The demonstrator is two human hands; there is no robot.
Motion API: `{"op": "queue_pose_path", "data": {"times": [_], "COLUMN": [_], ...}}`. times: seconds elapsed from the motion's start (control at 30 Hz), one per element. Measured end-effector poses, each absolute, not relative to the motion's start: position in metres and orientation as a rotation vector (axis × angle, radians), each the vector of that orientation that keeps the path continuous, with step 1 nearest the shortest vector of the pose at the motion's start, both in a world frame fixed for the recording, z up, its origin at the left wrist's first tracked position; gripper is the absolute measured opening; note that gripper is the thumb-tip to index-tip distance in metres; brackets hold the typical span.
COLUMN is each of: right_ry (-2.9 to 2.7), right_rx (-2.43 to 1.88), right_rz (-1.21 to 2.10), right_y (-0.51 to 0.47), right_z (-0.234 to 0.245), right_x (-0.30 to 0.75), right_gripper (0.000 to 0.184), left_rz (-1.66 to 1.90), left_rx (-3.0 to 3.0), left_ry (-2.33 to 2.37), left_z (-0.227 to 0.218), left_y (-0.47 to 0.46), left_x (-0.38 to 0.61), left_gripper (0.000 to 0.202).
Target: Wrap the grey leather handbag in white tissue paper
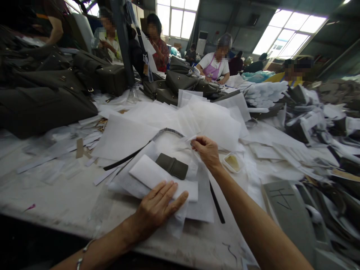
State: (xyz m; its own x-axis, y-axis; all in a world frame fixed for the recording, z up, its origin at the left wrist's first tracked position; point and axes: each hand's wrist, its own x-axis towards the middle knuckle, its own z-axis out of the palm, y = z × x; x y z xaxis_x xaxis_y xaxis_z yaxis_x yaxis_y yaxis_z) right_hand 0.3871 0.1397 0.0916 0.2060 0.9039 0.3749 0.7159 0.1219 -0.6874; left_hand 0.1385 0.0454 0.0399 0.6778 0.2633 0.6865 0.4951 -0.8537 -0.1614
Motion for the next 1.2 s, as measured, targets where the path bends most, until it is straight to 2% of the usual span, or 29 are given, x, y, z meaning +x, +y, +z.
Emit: {"op": "queue_pose_path", "data": {"times": [0.13, 0.27, 0.43, 0.57, 0.67, 0.83, 0.9, 1.03, 1.13, 1.2], "right_ry": [-1.57, -1.769, -1.87, -1.677, -1.668, -1.581, -1.516, -1.36, -1.266, -1.242], "right_rx": [-1.671, -1.723, -1.744, -1.814, -1.89, -1.777, -1.697, -1.448, -1.483, -1.547], "right_rz": [0.32, 0.338, 0.245, 0.094, 0.357, 0.938, 1.027, 1.014, 0.901, 0.841], "right_y": [0.15, 0.155, 0.136, 0.102, 0.075, 0.053, 0.054, 0.073, 0.096, 0.11], "right_z": [0.084, 0.088, 0.128, 0.155, 0.145, 0.096, 0.08, 0.055, 0.034, 0.021], "right_x": [0.391, 0.402, 0.42, 0.445, 0.457, 0.43, 0.408, 0.373, 0.363, 0.361], "right_gripper": [0.035, 0.006, 0.029, 0.025, 0.025, 0.02, 0.026, 0.055, 0.079, 0.087], "left_rz": [-1.002, -1.085, -1.093, -1.128, -1.207, -1.17, -1.173, -1.194, -1.2, -1.216], "left_rx": [-2.572, -2.574, -2.615, -2.68, -2.737, -2.832, -2.838, -2.824, -2.809, -2.802], "left_ry": [-0.604, -0.599, -0.603, -0.571, -0.539, -0.452, -0.441, -0.445, -0.465, -0.465], "left_z": [0.038, 0.037, 0.052, 0.074, 0.087, 0.097, 0.1, 0.103, 0.102, 0.101], "left_y": [0.045, 0.046, 0.054, 0.065, 0.075, 0.089, 0.092, 0.092, 0.091, 0.091], "left_x": [0.14, 0.142, 0.132, 0.115, 0.099, 0.07, 0.061, 0.051, 0.049, 0.049], "left_gripper": [0.043, 0.038, 0.034, 0.036, 0.04, 0.038, 0.036, 0.033, 0.032, 0.032]}}
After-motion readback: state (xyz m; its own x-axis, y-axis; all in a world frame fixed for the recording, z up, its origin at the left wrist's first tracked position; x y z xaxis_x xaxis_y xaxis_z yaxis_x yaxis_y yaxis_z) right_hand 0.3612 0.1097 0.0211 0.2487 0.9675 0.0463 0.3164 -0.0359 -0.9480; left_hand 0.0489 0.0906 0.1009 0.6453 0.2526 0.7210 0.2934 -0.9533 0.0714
